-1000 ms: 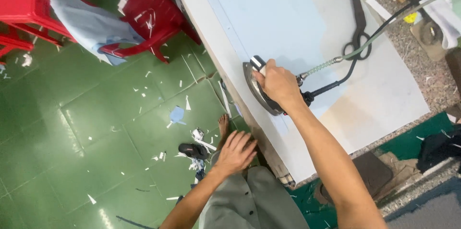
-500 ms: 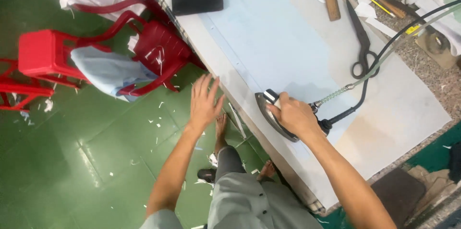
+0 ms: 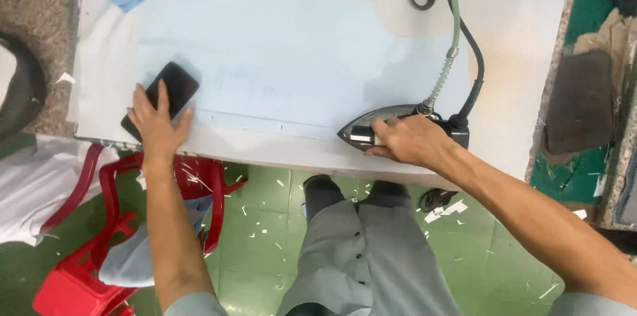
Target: The person irons a light blue piece of fabric on a white table using a steam iron. They repeatedly smooth the fabric with their left hand and a black rectangular block while moving the iron back and forth. The person also folds the fabric and continues ironing the folded sections.
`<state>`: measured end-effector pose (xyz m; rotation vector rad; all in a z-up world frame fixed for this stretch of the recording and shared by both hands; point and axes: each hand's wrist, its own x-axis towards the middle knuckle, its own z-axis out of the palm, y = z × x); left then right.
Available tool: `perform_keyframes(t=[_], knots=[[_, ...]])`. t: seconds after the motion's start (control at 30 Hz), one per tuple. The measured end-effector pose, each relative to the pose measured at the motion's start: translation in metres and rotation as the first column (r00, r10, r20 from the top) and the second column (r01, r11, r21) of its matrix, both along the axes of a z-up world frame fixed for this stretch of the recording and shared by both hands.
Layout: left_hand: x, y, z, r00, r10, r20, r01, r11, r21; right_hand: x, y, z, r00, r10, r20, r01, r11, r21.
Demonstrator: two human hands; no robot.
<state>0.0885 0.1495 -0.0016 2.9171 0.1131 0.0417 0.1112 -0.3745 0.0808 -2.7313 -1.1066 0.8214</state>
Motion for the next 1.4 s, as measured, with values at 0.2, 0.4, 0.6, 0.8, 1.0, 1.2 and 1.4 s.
perform_keyframes(t=[0.2,0.4,0.6,0.8,1.0,1.2,1.4], knots=[[-0.004,0.004,-0.027,0.978,-0.187,0.094,0.188,0.982,-0.004,-0.025,-0.039,-0.013,0.992,-0.103,0.069,0.109,0.991,-0.081],[-0.027,-0.194,-0.013,0.796,-0.602,-0.062,0.603,0.798,0.004,-0.033,-0.089,-0.01,0.965,-0.258,0.047,0.262,0.948,-0.181],[-0.057,-0.347,-0.034,0.662,-0.75,-0.012,0.733,0.651,-0.199,-0.029,-0.126,0.003,0.876,-0.478,0.062,0.48,0.851,-0.215],[-0.06,-0.384,-0.052,0.649,-0.756,0.089,0.758,0.631,-0.167,-0.027,-0.155,-0.007,0.807,-0.579,0.116,0.589,0.776,-0.224],[-0.021,-0.295,0.019,0.734,-0.588,-0.34,0.546,0.809,-0.22,-0.011,-0.14,0.0,0.775,-0.631,0.034,0.622,0.753,-0.213],[0.003,-0.121,0.002,0.97,-0.198,-0.143,0.203,0.979,0.015,0.014,-0.062,-0.017,0.868,-0.481,0.124,0.497,0.849,-0.182],[0.019,0.044,-0.035,0.952,0.14,0.273,-0.166,0.983,0.076,0.063,0.148,0.01,0.945,-0.308,0.106,0.323,0.928,-0.185]])
